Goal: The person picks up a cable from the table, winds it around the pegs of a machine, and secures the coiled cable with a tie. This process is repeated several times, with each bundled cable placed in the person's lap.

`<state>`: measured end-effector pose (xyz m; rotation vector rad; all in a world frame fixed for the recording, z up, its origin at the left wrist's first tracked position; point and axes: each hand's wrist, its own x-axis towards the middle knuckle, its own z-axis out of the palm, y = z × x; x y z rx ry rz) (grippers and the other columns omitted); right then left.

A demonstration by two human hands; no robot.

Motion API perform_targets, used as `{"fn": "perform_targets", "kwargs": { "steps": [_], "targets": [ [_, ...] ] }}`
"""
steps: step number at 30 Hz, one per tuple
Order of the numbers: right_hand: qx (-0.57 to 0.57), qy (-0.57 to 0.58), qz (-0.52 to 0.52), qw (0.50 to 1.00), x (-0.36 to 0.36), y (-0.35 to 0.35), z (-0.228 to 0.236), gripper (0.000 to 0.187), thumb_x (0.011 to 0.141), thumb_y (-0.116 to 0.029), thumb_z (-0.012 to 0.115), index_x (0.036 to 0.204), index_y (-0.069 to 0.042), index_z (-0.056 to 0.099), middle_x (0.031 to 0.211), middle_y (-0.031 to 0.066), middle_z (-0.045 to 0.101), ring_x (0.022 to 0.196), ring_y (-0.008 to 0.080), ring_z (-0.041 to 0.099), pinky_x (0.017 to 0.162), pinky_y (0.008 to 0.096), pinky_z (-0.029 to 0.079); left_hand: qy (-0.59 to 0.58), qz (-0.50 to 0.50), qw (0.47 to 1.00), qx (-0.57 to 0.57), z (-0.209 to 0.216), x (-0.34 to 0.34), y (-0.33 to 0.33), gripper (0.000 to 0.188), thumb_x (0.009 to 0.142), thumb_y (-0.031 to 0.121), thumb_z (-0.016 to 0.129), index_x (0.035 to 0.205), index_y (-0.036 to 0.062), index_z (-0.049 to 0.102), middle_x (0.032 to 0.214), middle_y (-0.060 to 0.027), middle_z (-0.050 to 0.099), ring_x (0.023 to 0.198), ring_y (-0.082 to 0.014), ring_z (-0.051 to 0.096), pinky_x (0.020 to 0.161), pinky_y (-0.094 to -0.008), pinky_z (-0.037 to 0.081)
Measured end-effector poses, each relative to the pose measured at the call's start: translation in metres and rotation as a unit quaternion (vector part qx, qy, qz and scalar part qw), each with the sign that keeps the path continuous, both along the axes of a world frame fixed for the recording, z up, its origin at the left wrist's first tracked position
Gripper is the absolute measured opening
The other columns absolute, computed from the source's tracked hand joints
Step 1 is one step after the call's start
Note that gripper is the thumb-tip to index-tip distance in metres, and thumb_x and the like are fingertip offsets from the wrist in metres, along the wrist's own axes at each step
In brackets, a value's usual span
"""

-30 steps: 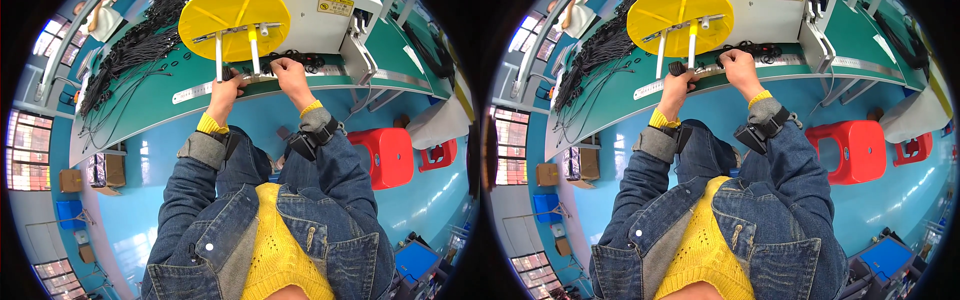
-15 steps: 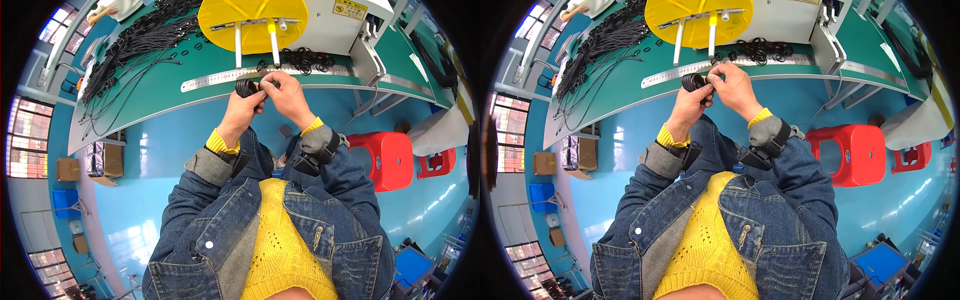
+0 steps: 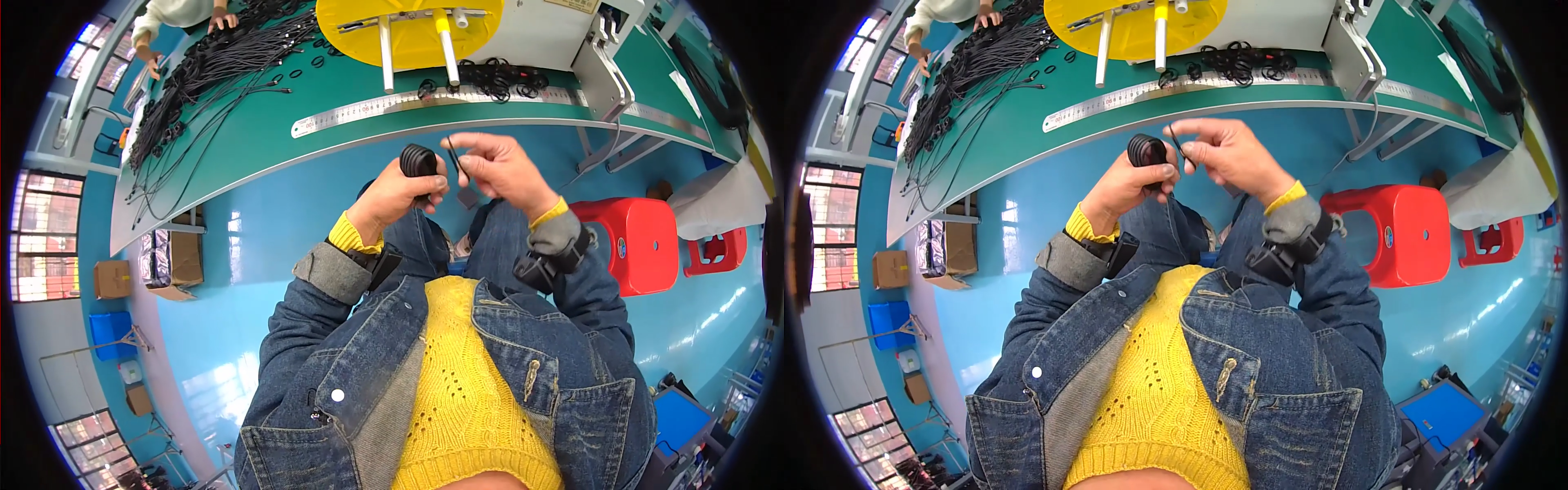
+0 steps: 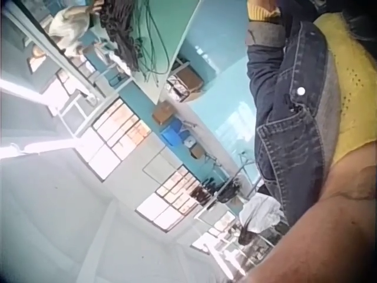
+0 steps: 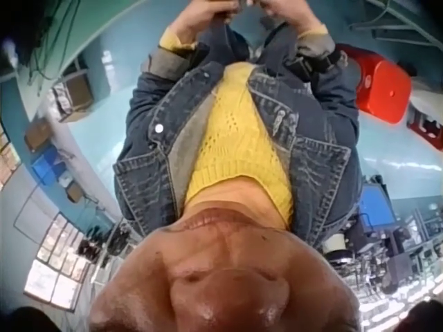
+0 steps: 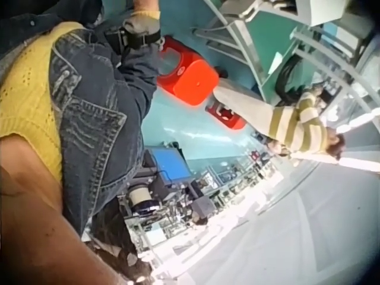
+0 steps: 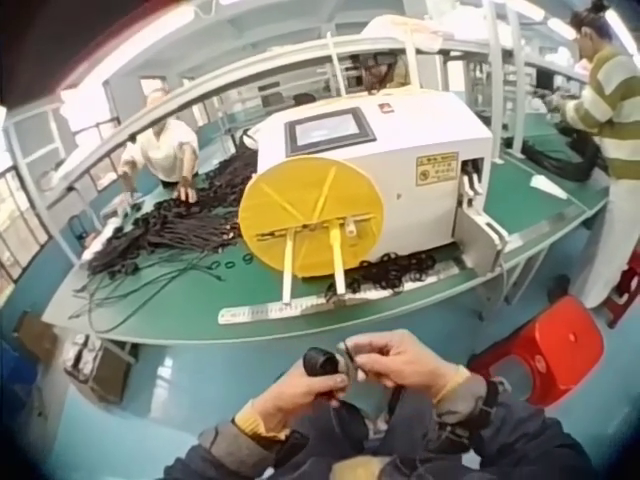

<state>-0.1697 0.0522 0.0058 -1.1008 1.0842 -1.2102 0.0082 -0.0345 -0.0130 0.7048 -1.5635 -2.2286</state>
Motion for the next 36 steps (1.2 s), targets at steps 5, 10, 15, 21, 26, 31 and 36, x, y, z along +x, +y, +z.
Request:
{"fn": "perform_targets", "kwargs": {
  "steps": [5, 10, 15, 21, 26, 31, 36],
  "targets": [
    [-0.062, 0.159, 0.041, 0.984, -0.008, -0.014, 0.016, 0.032, 0.083, -0.011, 0.058, 0.115, -0.011, 0.058, 0.064, 0.0016, 0.058, 0.046, 0.0037, 0.044, 0.041, 0.018, 0.036, -0.061, -0.087, 0.992, 0.063, 0.006, 0.0, 0.009, 0.016, 0.075, 0.012, 0.064, 0.086, 0.006, 0.054, 0.064, 0.0011, 0.048, 0.051, -0.0055, 0.044, 0.042, -0.0182, 0.034],
    [-0.14, 0.304, 0.087, 0.938, -0.004, -0.019, 0.029, 0.034, 0.077, -0.01, 0.064, 0.111, -0.011, 0.061, 0.066, 0.0039, 0.06, 0.049, 0.0063, 0.05, 0.043, 0.0208, 0.042, -0.075, -0.138, 0.985, 0.077, 0.005, 0.002, 0.011, 0.017, 0.076, 0.013, 0.063, 0.086, 0.0028, 0.053, 0.065, 0.001, 0.047, 0.049, -0.005, 0.042, 0.041, -0.0166, 0.031],
    [-0.042, 0.317, 0.159, 0.934, -0.006, -0.017, 0.039, 0.037, 0.074, -0.011, 0.068, 0.11, -0.01, 0.061, 0.068, 0.0057, 0.061, 0.052, 0.0084, 0.055, 0.045, 0.0226, 0.046, -0.088, -0.17, 0.98, 0.053, 0.011, 0.001, 0.007, 0.016, 0.076, 0.011, 0.062, 0.086, 0.002, 0.053, 0.064, -0.0001, 0.047, 0.048, -0.0048, 0.041, 0.04, -0.0166, 0.03],
    [-0.036, 0.3, 0.147, 0.942, -0.007, -0.016, 0.04, 0.039, 0.072, -0.012, 0.069, 0.11, -0.01, 0.061, 0.069, 0.0065, 0.061, 0.052, 0.01, 0.056, 0.045, 0.0234, 0.047, -0.107, -0.167, 0.97, 0.141, 0.012, -0.001, 0.002, 0.014, 0.076, 0.008, 0.061, 0.086, 0.0016, 0.053, 0.062, -0.0017, 0.048, 0.044, -0.0047, 0.039, 0.038, -0.0168, 0.029],
    [-0.043, 0.301, 0.17, 0.937, -0.004, -0.019, 0.034, 0.039, 0.071, -0.01, 0.069, 0.11, -0.009, 0.061, 0.074, 0.0061, 0.061, 0.053, 0.0119, 0.057, 0.048, 0.0235, 0.048, -0.091, -0.19, 0.966, 0.151, 0.013, -0.005, 0.001, 0.018, 0.074, 0.007, 0.061, 0.089, 0.0005, 0.054, 0.063, -0.0016, 0.049, 0.044, -0.0045, 0.039, 0.037, -0.0169, 0.028],
    [-0.092, 0.195, 0.164, 0.963, 0.006, -0.018, -0.002, 0.036, 0.073, -0.009, 0.067, 0.107, -0.005, 0.055, 0.075, 0.0044, 0.058, 0.053, 0.0125, 0.056, 0.046, 0.0226, 0.046, -0.104, -0.186, 0.975, 0.065, 0.01, 0.002, 0.003, 0.028, 0.071, 0.005, 0.062, 0.097, 0.0004, 0.053, 0.063, -0.0009, 0.048, 0.044, -0.0044, 0.038, 0.038, -0.0165, 0.027],
    [0.047, -0.113, 0.083, 0.989, 0.027, 0.01, -0.038, 0.023, 0.08, -0.015, 0.062, 0.097, -0.005, 0.049, 0.069, 0.0021, 0.053, 0.047, 0.0089, 0.047, 0.041, 0.021, 0.039, -0.028, -0.124, 0.99, 0.06, 0.014, 0.015, 0.0, 0.034, 0.068, 0.002, 0.063, 0.1, 0.0016, 0.052, 0.067, 0.0006, 0.048, 0.049, -0.0037, 0.041, 0.04, -0.0167, 0.029]
  ]
}}
